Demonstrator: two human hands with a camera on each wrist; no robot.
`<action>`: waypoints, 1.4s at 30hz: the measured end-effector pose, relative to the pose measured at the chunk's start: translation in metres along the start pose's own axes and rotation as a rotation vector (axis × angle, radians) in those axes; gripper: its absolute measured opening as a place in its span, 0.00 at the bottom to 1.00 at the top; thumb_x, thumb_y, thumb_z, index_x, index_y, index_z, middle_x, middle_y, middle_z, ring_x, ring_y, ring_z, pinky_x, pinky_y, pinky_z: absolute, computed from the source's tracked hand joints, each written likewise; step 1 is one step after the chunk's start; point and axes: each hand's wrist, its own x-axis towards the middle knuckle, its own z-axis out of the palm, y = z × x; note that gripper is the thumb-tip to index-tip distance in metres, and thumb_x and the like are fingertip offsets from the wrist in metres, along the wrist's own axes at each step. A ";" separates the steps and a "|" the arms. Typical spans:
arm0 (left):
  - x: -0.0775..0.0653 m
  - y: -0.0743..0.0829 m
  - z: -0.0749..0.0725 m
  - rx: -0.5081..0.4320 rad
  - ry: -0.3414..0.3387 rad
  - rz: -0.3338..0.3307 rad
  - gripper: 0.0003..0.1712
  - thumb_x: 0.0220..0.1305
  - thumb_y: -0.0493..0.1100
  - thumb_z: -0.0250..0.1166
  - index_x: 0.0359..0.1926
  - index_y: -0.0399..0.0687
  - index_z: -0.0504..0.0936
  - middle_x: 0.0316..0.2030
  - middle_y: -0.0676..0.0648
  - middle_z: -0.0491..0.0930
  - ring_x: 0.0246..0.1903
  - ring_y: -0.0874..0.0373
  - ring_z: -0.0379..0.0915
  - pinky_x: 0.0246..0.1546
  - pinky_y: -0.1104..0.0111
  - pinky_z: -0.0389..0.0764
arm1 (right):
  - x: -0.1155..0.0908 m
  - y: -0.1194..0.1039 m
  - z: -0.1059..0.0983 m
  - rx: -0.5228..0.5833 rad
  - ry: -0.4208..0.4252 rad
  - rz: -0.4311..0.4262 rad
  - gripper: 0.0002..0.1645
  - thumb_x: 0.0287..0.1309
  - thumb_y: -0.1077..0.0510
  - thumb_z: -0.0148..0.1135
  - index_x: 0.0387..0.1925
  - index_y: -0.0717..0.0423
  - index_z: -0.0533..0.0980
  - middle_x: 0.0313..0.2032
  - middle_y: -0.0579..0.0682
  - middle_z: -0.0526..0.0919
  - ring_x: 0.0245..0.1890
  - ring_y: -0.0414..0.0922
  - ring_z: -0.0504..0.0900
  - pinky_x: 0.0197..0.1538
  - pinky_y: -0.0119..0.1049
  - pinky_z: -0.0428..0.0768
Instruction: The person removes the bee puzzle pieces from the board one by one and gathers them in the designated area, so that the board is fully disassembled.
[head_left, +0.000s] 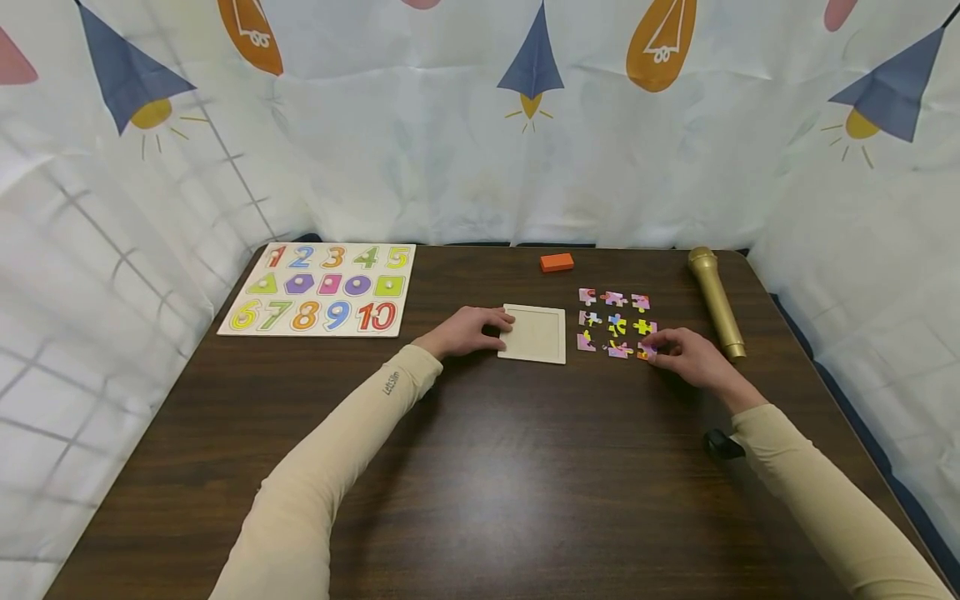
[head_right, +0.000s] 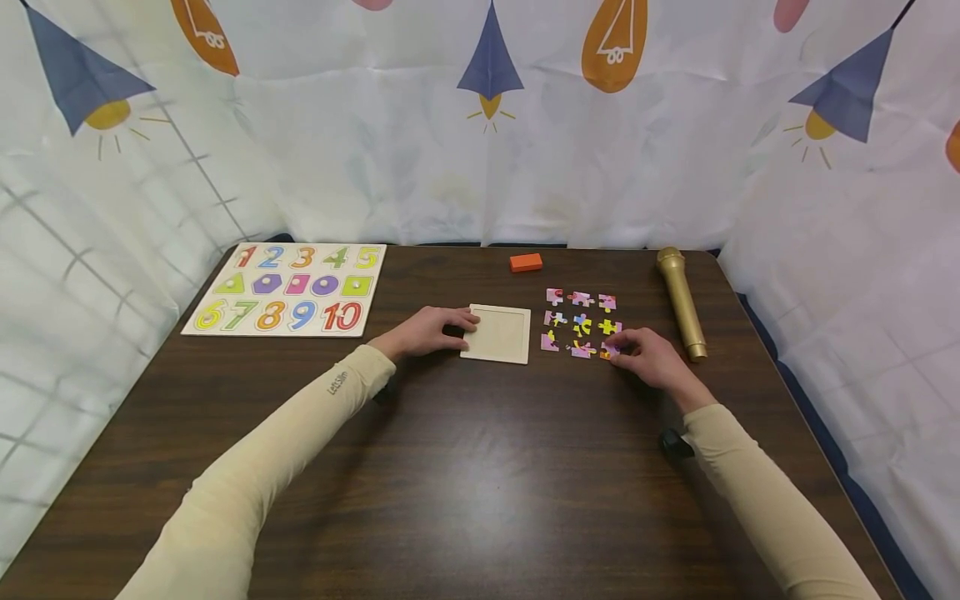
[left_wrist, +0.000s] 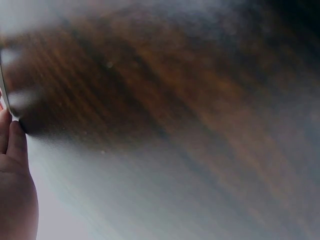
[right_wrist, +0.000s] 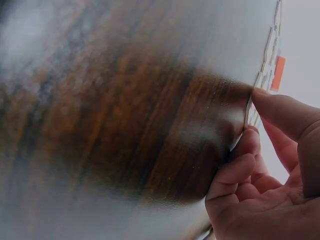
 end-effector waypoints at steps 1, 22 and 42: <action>0.000 0.000 0.000 0.001 0.000 -0.001 0.24 0.63 0.45 0.68 0.59 0.42 0.80 0.63 0.48 0.74 0.70 0.55 0.59 0.68 0.62 0.61 | 0.000 0.000 0.000 0.000 -0.001 -0.004 0.18 0.66 0.59 0.61 0.54 0.64 0.78 0.51 0.64 0.78 0.51 0.58 0.74 0.53 0.56 0.72; 0.000 0.001 -0.003 0.004 0.011 0.016 0.24 0.63 0.45 0.68 0.58 0.41 0.81 0.63 0.47 0.74 0.69 0.54 0.60 0.67 0.62 0.62 | -0.001 -0.003 -0.004 -0.043 -0.001 -0.026 0.19 0.65 0.59 0.61 0.55 0.62 0.79 0.50 0.62 0.79 0.44 0.53 0.72 0.46 0.47 0.72; -0.001 0.004 -0.001 -0.010 -0.006 -0.011 0.25 0.63 0.44 0.68 0.60 0.41 0.79 0.64 0.48 0.73 0.70 0.54 0.58 0.69 0.61 0.60 | -0.001 -0.003 -0.003 -0.043 -0.013 -0.021 0.19 0.65 0.60 0.61 0.55 0.63 0.79 0.51 0.63 0.79 0.42 0.52 0.71 0.44 0.45 0.71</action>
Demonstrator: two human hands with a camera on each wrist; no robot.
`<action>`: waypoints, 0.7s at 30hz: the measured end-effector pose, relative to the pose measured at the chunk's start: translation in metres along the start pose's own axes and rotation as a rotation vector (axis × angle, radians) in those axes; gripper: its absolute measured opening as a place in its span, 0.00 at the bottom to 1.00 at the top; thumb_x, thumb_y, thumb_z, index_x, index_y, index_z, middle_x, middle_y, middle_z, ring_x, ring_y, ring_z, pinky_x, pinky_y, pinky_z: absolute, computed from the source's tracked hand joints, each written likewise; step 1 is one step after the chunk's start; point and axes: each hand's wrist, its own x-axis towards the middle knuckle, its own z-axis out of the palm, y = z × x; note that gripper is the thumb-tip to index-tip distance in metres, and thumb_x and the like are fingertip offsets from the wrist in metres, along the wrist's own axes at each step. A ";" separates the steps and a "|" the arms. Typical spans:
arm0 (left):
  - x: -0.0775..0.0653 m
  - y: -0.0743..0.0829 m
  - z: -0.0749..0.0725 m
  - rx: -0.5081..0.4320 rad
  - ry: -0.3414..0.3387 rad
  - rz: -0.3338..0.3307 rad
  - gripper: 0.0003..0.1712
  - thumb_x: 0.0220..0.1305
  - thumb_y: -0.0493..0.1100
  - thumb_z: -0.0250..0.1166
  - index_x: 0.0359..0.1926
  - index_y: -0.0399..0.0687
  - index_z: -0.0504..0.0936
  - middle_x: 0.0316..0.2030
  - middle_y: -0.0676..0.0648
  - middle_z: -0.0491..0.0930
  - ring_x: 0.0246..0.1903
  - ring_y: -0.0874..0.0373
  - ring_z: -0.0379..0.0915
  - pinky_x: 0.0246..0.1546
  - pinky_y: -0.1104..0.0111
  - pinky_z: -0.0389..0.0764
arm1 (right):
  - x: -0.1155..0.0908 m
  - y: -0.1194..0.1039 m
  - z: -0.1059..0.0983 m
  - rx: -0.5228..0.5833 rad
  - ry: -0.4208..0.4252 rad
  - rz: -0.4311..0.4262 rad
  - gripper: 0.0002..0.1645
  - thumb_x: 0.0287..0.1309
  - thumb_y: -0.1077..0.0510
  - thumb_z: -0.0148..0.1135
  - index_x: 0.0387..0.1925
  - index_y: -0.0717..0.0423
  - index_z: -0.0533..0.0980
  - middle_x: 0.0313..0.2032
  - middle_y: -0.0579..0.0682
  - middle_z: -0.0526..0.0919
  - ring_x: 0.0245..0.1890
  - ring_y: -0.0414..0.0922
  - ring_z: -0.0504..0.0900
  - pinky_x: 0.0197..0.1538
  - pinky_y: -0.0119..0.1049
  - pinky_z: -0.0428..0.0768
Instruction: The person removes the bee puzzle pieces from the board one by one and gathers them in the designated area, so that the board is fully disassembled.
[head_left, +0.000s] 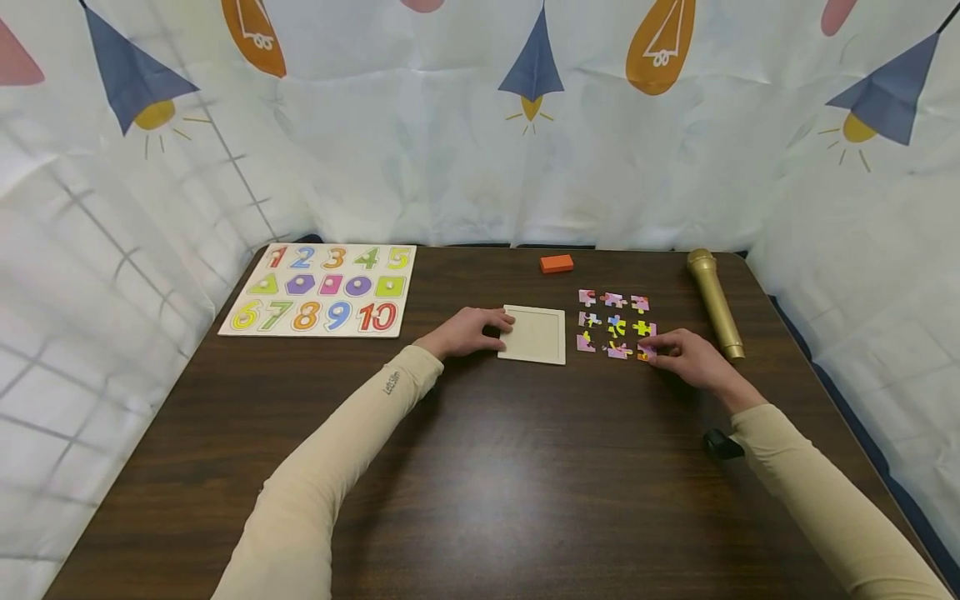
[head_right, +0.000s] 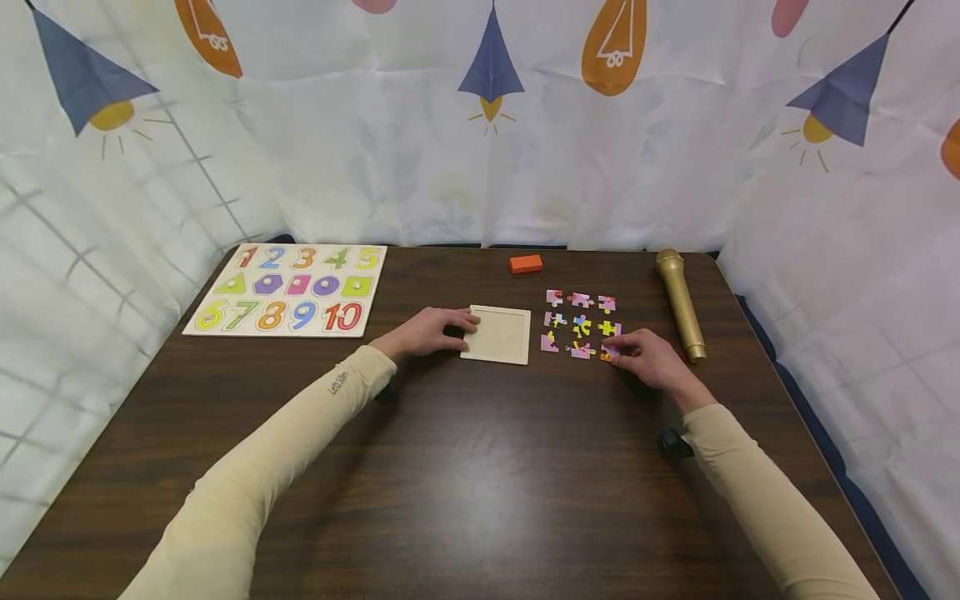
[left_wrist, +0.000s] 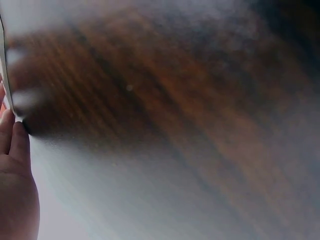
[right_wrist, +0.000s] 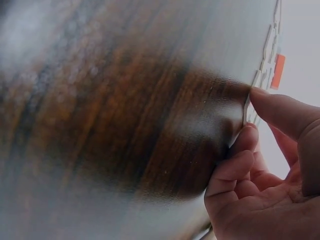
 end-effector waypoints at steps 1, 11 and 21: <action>0.000 0.000 0.000 -0.002 -0.002 -0.003 0.25 0.63 0.44 0.68 0.60 0.41 0.79 0.64 0.48 0.73 0.70 0.54 0.58 0.69 0.61 0.60 | 0.000 0.000 0.000 -0.002 -0.003 0.001 0.19 0.65 0.60 0.61 0.56 0.63 0.79 0.51 0.63 0.79 0.42 0.52 0.71 0.44 0.45 0.71; 0.001 -0.002 0.001 -0.010 0.007 0.006 0.25 0.63 0.45 0.68 0.59 0.41 0.80 0.64 0.48 0.73 0.70 0.54 0.57 0.69 0.61 0.60 | 0.000 0.001 -0.001 -0.006 0.000 -0.012 0.18 0.64 0.60 0.62 0.55 0.62 0.80 0.48 0.61 0.80 0.39 0.50 0.69 0.41 0.42 0.70; 0.000 -0.003 0.001 -0.009 0.022 0.018 0.23 0.63 0.44 0.68 0.58 0.42 0.81 0.64 0.47 0.74 0.70 0.54 0.59 0.68 0.62 0.61 | 0.000 0.001 -0.001 0.008 -0.019 0.014 0.20 0.66 0.58 0.61 0.56 0.62 0.79 0.51 0.62 0.78 0.43 0.53 0.71 0.45 0.47 0.73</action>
